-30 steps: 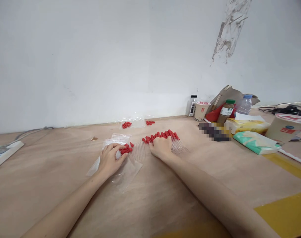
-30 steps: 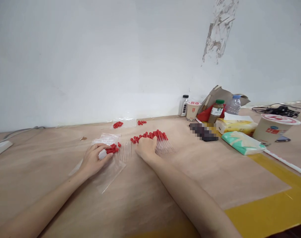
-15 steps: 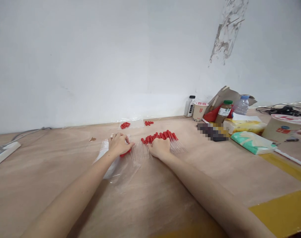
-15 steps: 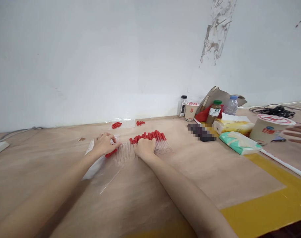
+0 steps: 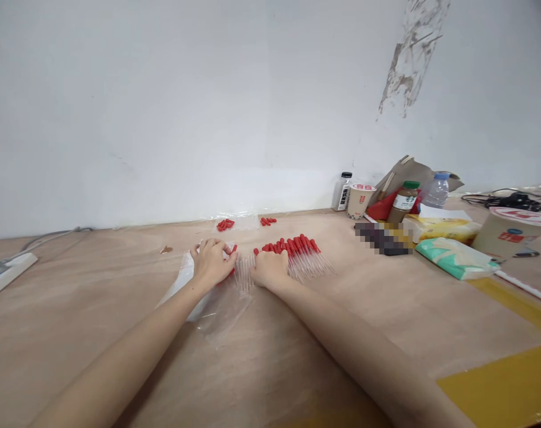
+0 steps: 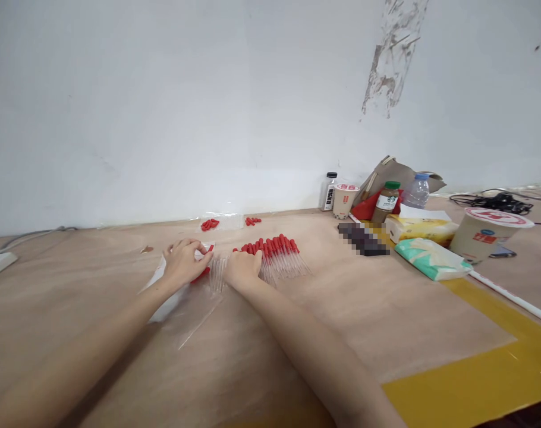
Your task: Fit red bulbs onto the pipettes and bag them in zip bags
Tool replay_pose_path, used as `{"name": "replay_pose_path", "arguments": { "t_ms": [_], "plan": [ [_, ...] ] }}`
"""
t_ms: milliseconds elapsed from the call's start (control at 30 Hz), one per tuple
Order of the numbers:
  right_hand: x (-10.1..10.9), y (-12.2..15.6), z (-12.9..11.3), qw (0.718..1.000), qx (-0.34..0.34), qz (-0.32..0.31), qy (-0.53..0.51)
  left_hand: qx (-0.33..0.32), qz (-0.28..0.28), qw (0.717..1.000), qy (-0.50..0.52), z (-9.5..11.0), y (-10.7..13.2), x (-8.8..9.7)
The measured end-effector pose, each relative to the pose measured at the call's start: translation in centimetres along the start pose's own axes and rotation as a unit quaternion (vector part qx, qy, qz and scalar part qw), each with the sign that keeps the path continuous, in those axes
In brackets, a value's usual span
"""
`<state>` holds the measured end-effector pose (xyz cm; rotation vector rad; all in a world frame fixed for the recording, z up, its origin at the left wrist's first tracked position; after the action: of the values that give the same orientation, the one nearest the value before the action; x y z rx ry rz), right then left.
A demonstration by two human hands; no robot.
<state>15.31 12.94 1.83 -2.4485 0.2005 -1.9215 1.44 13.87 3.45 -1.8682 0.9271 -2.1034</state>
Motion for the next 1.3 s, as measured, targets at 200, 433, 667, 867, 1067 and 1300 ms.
{"name": "replay_pose_path", "arguments": {
  "t_ms": [200, 433, 667, 867, 1067, 1300],
  "plan": [
    [0.1, -0.6, 0.0, 0.999, -0.035, -0.036, -0.019, -0.052, 0.035, 0.997, 0.049, 0.8, 3.8, 1.8],
    [0.1, -0.5, -0.2, 0.998, -0.032, -0.036, -0.028, -0.13, 0.052, 0.983, 0.117, 1.3, 6.7, 1.8],
    [1.4, 2.5, 4.7, 0.981, 0.112, 0.013, -0.157, -0.167, 0.024, 0.973, 0.154, 1.9, 7.4, 2.2],
    [1.5, 6.2, 8.8, 0.925, 0.251, 0.084, -0.273, -0.178, 0.013, 0.966, 0.187, 3.2, 8.1, 2.0],
    [0.3, 7.4, 7.2, 0.921, 0.295, 0.114, -0.23, -0.212, 0.027, 0.958, 0.193, 4.0, 8.4, 2.0],
    [0.1, 7.5, 6.7, 0.92, 0.324, 0.102, -0.196, -0.218, 0.029, 0.952, 0.213, 3.9, 8.3, 1.9]
  ]
}}
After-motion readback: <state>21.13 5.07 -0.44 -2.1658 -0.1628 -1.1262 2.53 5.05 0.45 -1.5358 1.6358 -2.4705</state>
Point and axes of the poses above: each hand's wrist, its own y-axis away from the middle knuckle, its own x-axis out of the back of the hand, z = x × y, the point moved 4 cm from there along -y, towards the middle knuckle, and after that the axes turned 12 degrees about -x, right-handed, at the moved point
